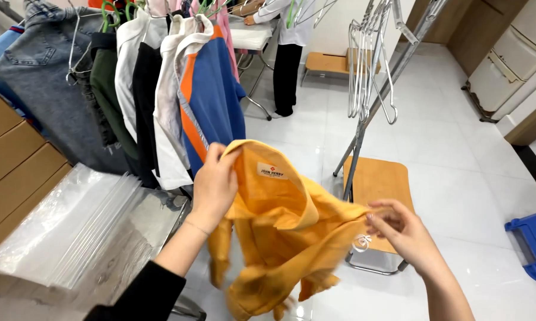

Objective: Hanging various clothing items such as jeans and shirts onto hangers and placing them on a garment rack.

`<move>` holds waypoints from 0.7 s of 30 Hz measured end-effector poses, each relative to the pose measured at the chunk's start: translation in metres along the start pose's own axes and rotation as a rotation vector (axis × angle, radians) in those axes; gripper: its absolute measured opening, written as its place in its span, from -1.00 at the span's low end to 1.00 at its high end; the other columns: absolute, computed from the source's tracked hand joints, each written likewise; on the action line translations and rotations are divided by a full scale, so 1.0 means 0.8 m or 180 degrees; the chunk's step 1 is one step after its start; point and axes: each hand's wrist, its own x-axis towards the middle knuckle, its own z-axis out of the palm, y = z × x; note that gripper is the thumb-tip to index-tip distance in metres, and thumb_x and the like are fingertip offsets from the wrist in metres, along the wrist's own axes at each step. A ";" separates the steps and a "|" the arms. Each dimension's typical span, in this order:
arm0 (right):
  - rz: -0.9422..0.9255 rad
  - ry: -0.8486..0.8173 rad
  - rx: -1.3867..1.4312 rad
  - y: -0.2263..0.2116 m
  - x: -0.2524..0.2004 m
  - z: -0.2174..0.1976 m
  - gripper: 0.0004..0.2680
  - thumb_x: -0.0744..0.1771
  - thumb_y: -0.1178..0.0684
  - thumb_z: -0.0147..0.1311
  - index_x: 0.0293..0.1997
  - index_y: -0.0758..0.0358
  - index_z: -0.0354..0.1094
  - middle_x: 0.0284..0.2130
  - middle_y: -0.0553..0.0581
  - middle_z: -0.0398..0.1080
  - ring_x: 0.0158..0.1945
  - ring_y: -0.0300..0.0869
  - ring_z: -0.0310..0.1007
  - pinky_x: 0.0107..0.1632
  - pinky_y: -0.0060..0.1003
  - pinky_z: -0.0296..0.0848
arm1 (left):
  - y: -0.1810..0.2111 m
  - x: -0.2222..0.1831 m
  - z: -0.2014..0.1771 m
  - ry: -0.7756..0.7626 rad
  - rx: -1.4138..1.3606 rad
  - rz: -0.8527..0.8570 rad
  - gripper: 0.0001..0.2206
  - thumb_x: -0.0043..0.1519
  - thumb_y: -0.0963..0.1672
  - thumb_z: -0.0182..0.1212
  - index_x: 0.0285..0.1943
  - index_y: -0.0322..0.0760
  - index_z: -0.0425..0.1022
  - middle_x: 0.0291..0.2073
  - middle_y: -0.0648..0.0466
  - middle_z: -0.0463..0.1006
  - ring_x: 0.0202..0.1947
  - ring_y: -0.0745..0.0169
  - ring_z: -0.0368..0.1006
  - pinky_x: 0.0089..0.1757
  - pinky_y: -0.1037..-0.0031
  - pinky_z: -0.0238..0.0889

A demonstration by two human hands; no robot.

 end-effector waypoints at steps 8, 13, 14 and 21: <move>-0.2226 0.1103 -0.1257 -0.131 0.131 0.023 -0.90 0.36 0.01 0.32 -0.08 0.07 0.55 -0.46 -0.02 0.48 -0.39 -0.26 0.49 -0.34 -0.35 0.45 | 0.031 0.073 0.043 0.0514 0.1461 0.1674 -0.85 0.16 -0.24 0.21 -0.23 -0.06 0.42 -0.26 0.22 0.20 -0.45 0.20 0.47 -0.40 0.51 0.40; -0.2322 0.1815 -0.2359 -0.198 0.219 0.065 -0.85 0.31 -0.03 0.34 -0.10 0.07 0.53 -0.49 -0.02 0.45 -0.39 -0.13 0.47 -0.33 -0.23 0.45 | -0.002 0.117 0.079 0.0484 0.1608 0.1897 -0.83 0.14 -0.23 0.22 -0.22 -0.03 0.42 -0.28 0.22 0.21 -0.52 0.30 0.46 -0.50 0.54 0.36; -0.2374 0.2117 -0.2865 -0.214 0.232 0.078 -0.80 0.28 -0.03 0.38 -0.10 0.12 0.53 -0.51 0.01 0.44 -0.37 -0.07 0.52 -0.32 -0.18 0.49 | -0.010 0.127 0.087 0.0457 0.1649 0.1913 -0.83 0.12 -0.21 0.23 -0.21 0.00 0.41 -0.28 0.21 0.21 -0.52 0.30 0.47 -0.52 0.53 0.36; -0.1737 0.2717 -0.4225 -0.204 0.323 0.099 -0.62 0.21 0.19 0.40 0.08 0.12 0.36 -0.22 0.17 0.40 -0.17 0.09 0.58 -0.18 -0.04 0.51 | -0.074 0.189 0.099 0.0150 0.1238 0.1770 -0.74 0.12 -0.26 0.21 -0.06 -0.12 0.41 -0.23 0.20 0.23 -0.54 0.22 0.56 -0.50 0.44 0.44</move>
